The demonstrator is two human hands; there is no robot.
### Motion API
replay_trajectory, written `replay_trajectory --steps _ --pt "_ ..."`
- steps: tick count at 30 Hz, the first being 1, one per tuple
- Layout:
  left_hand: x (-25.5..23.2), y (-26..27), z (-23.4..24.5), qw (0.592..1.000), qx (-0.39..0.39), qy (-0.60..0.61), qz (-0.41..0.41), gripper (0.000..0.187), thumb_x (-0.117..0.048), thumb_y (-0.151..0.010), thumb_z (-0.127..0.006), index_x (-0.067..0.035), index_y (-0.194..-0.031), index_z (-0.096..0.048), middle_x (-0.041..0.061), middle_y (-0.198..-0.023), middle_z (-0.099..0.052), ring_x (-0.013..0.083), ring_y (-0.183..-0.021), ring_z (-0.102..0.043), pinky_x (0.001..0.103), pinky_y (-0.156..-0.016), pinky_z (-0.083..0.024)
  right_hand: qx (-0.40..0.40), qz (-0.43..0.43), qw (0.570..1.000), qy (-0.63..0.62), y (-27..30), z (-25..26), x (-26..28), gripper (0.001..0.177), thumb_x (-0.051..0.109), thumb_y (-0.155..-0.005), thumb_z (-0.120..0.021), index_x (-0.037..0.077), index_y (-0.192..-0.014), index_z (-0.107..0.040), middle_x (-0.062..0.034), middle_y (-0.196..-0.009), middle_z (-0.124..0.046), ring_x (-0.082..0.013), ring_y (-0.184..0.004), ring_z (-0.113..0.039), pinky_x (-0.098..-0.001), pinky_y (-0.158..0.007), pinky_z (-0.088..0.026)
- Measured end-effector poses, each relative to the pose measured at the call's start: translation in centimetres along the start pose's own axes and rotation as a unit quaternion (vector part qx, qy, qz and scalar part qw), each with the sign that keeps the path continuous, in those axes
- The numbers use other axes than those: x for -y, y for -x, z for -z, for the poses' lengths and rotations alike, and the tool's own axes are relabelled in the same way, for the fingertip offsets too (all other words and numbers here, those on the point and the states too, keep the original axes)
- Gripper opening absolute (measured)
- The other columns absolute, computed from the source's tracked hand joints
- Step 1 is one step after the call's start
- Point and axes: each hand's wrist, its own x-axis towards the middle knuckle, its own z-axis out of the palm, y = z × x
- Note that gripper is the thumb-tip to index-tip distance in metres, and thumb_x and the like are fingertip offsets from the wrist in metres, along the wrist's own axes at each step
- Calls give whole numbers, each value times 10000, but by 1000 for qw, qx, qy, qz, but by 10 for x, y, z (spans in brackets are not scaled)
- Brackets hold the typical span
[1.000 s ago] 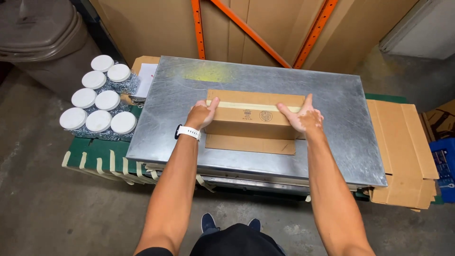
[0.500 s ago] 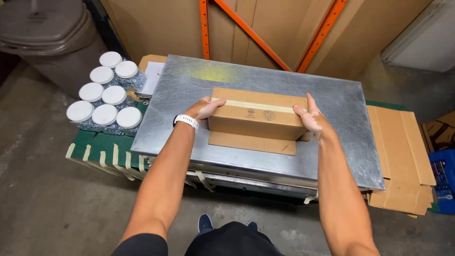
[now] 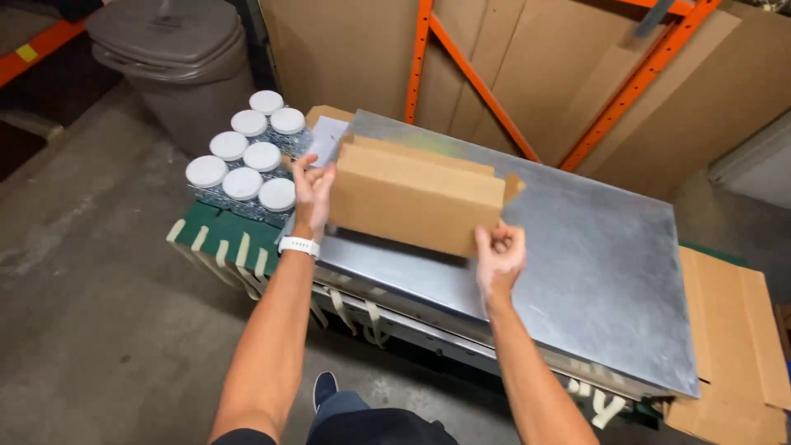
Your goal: The person assembles several cardboard boxes, fills them with packets of metal fasteners, and seals them using tape.
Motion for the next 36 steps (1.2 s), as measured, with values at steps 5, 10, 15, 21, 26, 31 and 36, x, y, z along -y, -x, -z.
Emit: replay_trajectory --steps 5,10,15,21,26,31,36 --pt "-11 -31 35 987 -47 -145 48 641 -641 -980 -834 -235 -1448 -672 49 -1152 -798 185 -1080 -753 369 -1031 -586 -7 41 995 88 53 -32 -6 449 145 -956 -905 131 -1212 -536 -155 -1126 -710 -320 -1017 -788 -412 -906 -669" --pt "18 -79 77 950 -16 -313 -9 353 -633 -1009 -779 -315 -1104 -898 -22 -1082 -819 259 -1056 -794 428 -1061 -608 53 50 860 506 71 -54 73 521 701 -996 -785 199 -935 -658 -95 -915 -862 -366 -897 -853 -528 -814 -675" --pt "2 -86 81 979 -76 -89 170 344 -435 -960 -854 -100 -881 -863 26 -715 -718 156 -745 -631 339 -739 -558 118 186 836 503 13 -108 219 434 547 -1121 -716 380 -724 -777 127 -571 -722 -169 -744 -789 -308 -815 -625" --pt "34 -87 94 975 -49 -195 95 371 -473 -988 -835 -116 -889 -860 138 -693 -757 282 -728 -737 417 -725 -575 166 104 760 619 -50 -145 234 168 571 -1024 -755 484 -1128 -853 46 -941 -856 -309 -1002 -842 -455 -926 -699" --pt "50 -99 91 970 -43 -199 130 339 -486 -968 -851 -152 -919 -881 132 -759 -796 307 -798 -784 409 -748 -599 377 225 754 489 -58 -173 206 442 473 -907 -852 297 -1309 -802 -42 -1444 -698 -363 -1432 -603 -569 -1153 -532" --pt "35 -91 88 975 -50 -116 181 317 -420 -969 -869 -109 -1027 -893 125 -820 -821 179 -781 -727 408 -726 -621 493 113 762 404 -42 -160 197 1085 641 -869 -873 186 -1747 -427 -161 -1829 -410 -459 -1716 -254 -770 -1362 -128" --pt "31 -98 88 962 -68 65 256 584 -311 -904 -991 7 -1354 -797 251 -1089 -788 311 -892 -785 473 -718 -679 512 124 706 474 -38 -148 161 1821 1080 -509 -840 158 -1845 -15 -187 -1909 -85 -408 -1758 -38 -690 -1389 13"
